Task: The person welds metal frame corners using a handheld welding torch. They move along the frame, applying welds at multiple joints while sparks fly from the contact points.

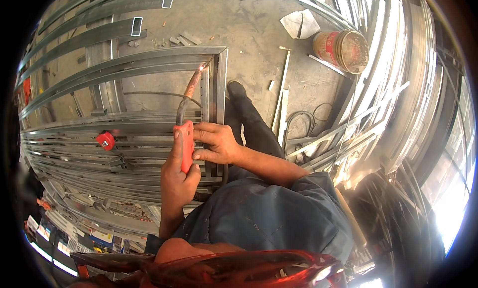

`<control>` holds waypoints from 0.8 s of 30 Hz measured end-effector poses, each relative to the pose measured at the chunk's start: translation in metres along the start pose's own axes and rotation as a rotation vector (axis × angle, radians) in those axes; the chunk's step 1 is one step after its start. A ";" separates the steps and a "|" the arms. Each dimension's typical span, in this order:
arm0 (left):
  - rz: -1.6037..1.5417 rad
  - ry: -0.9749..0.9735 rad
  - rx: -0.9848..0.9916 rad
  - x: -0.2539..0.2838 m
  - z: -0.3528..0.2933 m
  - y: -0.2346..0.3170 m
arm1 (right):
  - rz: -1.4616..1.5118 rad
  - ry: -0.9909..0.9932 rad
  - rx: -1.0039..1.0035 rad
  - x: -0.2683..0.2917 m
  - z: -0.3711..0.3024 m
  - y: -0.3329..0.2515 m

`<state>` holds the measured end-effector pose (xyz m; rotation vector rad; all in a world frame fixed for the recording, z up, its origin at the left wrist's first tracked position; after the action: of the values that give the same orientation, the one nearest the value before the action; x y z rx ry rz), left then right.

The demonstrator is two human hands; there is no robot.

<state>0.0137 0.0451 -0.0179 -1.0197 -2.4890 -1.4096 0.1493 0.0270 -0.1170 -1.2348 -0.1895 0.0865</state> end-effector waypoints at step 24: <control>0.005 0.002 0.002 0.006 -0.004 0.006 | -0.017 -0.019 0.001 -0.005 -0.002 0.000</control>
<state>0.0118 0.0471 -0.0087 -1.0233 -2.4838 -1.4060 0.1448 0.0244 -0.1181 -1.2319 -0.2159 0.0837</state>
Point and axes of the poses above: each hand's wrist, its own z-axis towards the middle knuckle, its own x-axis out of the back of the hand, y = z × x, the point moved 6 cm from there along z, towards the middle knuckle, and after that the axes turned 15 degrees about x, right-handed, at the moved point
